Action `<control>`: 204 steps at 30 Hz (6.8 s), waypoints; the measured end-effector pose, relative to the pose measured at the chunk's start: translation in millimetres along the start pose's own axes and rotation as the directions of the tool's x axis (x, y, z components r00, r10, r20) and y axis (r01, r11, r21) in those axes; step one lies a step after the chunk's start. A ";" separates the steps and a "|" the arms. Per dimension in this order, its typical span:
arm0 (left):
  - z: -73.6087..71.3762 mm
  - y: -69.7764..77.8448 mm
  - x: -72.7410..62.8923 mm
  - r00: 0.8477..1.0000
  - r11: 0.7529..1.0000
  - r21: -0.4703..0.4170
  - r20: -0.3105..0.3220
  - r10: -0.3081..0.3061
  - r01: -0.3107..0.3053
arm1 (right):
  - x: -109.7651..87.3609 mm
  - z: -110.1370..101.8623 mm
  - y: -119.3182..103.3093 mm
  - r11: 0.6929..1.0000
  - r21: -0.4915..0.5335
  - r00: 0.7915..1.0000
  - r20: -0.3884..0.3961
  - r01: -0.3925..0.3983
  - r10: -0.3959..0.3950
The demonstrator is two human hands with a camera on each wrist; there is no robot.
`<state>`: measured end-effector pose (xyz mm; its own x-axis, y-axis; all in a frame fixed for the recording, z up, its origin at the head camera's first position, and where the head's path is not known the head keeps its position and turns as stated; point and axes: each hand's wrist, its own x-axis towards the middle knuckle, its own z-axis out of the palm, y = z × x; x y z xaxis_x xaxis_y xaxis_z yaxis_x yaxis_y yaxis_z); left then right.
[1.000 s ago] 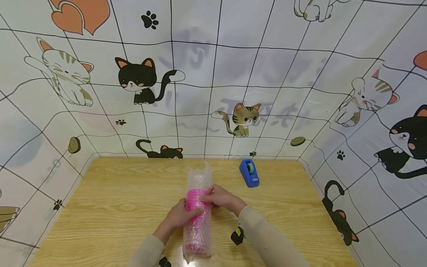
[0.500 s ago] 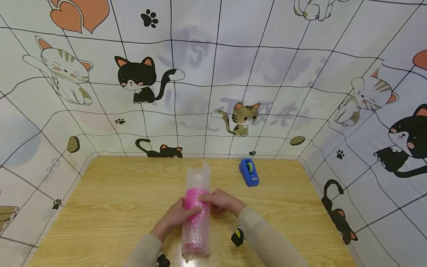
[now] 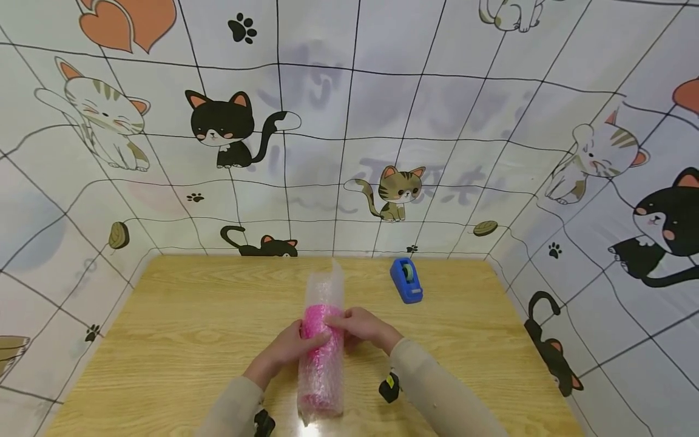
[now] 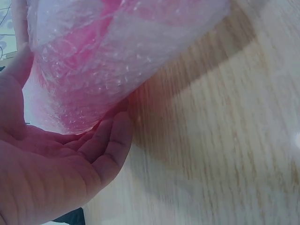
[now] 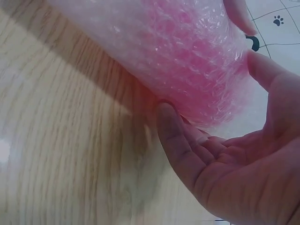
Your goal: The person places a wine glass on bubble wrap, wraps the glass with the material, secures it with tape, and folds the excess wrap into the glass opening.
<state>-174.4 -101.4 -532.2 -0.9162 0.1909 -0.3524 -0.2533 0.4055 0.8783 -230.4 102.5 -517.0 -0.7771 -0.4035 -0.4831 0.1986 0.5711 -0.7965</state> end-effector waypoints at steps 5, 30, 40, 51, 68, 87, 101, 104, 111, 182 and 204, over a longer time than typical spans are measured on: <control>-3.5 7.4 2.2 0.999 1.000 -0.001 -0.039 -0.004 0.004 | -3.7 -6.7 -8.6 0.998 -0.047 0.998 -0.051 0.032 -0.034; -24.5 49.1 5.2 0.977 0.990 0.007 -0.162 0.140 -0.141 | -14.5 -30.6 -42.6 0.971 -0.089 0.956 -0.171 0.224 -0.236; -27.7 58.3 -0.3 0.958 0.976 -0.009 -0.193 0.210 -0.216 | -21.1 -33.6 -46.9 0.939 -0.118 0.912 -0.225 0.325 -0.343; -22.8 56.0 -1.4 0.925 0.950 -0.021 -0.237 0.297 -0.310 | -24.4 -35.0 -40.8 0.897 -0.119 0.869 -0.221 0.426 -0.442; -12.9 43.8 -3.0 0.897 0.931 0.058 -0.254 0.362 -0.359 | -24.2 -32.1 -22.0 0.834 -0.250 0.816 -0.201 0.492 -0.541; -8.4 36.1 -1.0 0.876 0.904 0.187 -0.238 0.420 -0.383 | -21.7 -27.6 -8.7 0.800 -0.309 0.802 -0.158 0.514 -0.576; -8.4 33.7 1.2 0.882 0.911 0.186 -0.240 0.406 -0.368 | -32.8 -44.3 -13.3 0.804 -0.269 0.819 -0.080 0.531 -0.568; -8.3 33.5 1.4 0.884 0.912 0.186 -0.239 0.402 -0.365 | -34.7 -49.9 -15.9 0.832 -0.199 0.838 -0.081 0.517 -0.540; -9.7 34.9 -0.1 0.892 0.919 0.170 -0.231 0.387 -0.355 | -37.7 -57.5 -23.7 0.876 0.058 0.877 0.002 0.479 -0.480; -9.2 86.9 3.2 0.922 0.967 0.213 -0.327 0.208 -0.142 | -11.1 -25.9 -65.9 0.996 -0.068 0.952 -0.297 0.062 -0.079; -1.8 90.3 25.6 0.919 0.982 0.177 -0.369 0.136 -0.074 | -18.6 -39.1 -64.3 0.995 -0.030 0.980 -0.169 0.099 -0.102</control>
<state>-221.3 -61.5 -461.3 -0.9914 -0.0994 -0.0856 -0.1261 0.5417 0.8311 -252.1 101.2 -442.5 -0.8831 -0.3330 -0.3305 0.1029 0.5498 -0.8289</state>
